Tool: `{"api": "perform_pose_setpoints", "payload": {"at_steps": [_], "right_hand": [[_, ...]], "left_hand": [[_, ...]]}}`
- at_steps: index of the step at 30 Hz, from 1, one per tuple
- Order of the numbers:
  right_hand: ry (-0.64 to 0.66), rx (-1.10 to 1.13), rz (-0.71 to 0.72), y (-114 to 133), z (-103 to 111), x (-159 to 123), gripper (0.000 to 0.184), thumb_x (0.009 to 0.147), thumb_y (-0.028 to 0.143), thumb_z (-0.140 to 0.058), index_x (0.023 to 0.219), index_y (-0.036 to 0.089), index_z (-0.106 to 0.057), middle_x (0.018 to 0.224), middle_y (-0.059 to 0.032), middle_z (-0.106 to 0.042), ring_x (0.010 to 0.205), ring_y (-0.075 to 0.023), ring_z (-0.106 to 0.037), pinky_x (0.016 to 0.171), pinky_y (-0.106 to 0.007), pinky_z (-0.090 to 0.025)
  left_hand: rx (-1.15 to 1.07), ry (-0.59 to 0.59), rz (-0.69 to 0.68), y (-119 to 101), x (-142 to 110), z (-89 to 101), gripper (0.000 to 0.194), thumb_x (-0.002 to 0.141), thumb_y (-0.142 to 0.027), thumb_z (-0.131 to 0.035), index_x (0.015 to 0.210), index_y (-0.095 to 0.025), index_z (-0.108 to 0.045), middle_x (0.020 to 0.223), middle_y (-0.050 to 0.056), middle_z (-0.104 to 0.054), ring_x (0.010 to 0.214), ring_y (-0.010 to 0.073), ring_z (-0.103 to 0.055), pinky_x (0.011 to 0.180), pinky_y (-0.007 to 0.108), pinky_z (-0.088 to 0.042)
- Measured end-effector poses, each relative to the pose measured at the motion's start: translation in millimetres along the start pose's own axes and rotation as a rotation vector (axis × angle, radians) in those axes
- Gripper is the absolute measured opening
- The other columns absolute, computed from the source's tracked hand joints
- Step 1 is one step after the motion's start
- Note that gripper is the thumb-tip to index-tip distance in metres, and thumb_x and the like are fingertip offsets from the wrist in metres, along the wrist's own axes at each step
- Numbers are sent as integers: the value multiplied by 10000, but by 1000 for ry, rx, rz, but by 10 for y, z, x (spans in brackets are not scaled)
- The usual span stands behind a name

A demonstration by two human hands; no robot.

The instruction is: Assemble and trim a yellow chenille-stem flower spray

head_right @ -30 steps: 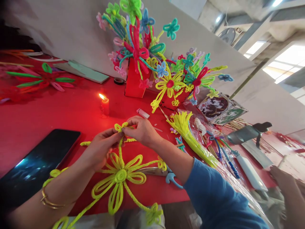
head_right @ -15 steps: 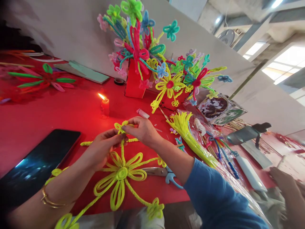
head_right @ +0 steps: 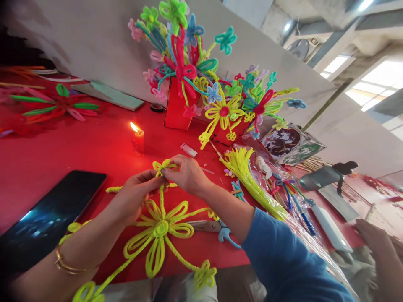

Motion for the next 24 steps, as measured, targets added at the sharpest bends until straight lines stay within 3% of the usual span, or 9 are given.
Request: {"api": "perform_pose_setpoints", "payload": {"at_steps": [6, 11, 16, 24], "right_hand": [[-51, -23, -86, -65, 63, -6, 127, 727, 250, -559, 666, 151, -610, 656, 15, -567, 658, -121, -533, 621, -232, -378], [-30, 120, -142, -142, 55, -15, 207, 701, 363, -601, 677, 158, -620, 689, 14, -583, 692, -130, -543, 635, -234, -389], [-6, 279, -210, -191, 17, -24, 227, 657, 367, -648, 751, 162, -622, 733, 8, -621, 706, -131, -564, 686, -249, -416], [-49, 174, -170, -193, 50, -3, 199, 678, 369, -607, 692, 171, -607, 666, 29, -581, 639, -111, -519, 627, -231, -397]], "left_hand": [[124, 28, 2, 19, -15, -15, 168, 584, -318, -718, 614, -167, -650, 587, -15, -625, 596, 113, -526, 620, 230, -387], [140, 8, 8, 36, -6, 7, 160, 579, -313, -720, 585, -169, -650, 551, -24, -614, 574, 106, -517, 614, 226, -379], [138, 3, 13, 41, 0, 6, 166, 579, -323, -719, 579, -175, -646, 556, -31, -616, 578, 101, -521, 611, 217, -380], [126, -7, 22, 47, -4, 5, 154, 547, -282, -737, 559, -171, -631, 520, -46, -587, 546, 89, -494, 579, 209, -371]]}}
Point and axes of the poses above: each hand's wrist, its own x-axis towards the middle knuckle, its own z-axis out of the back of the hand, y = z × x, the point moved 8 cm from there along x, towards the middle knuckle
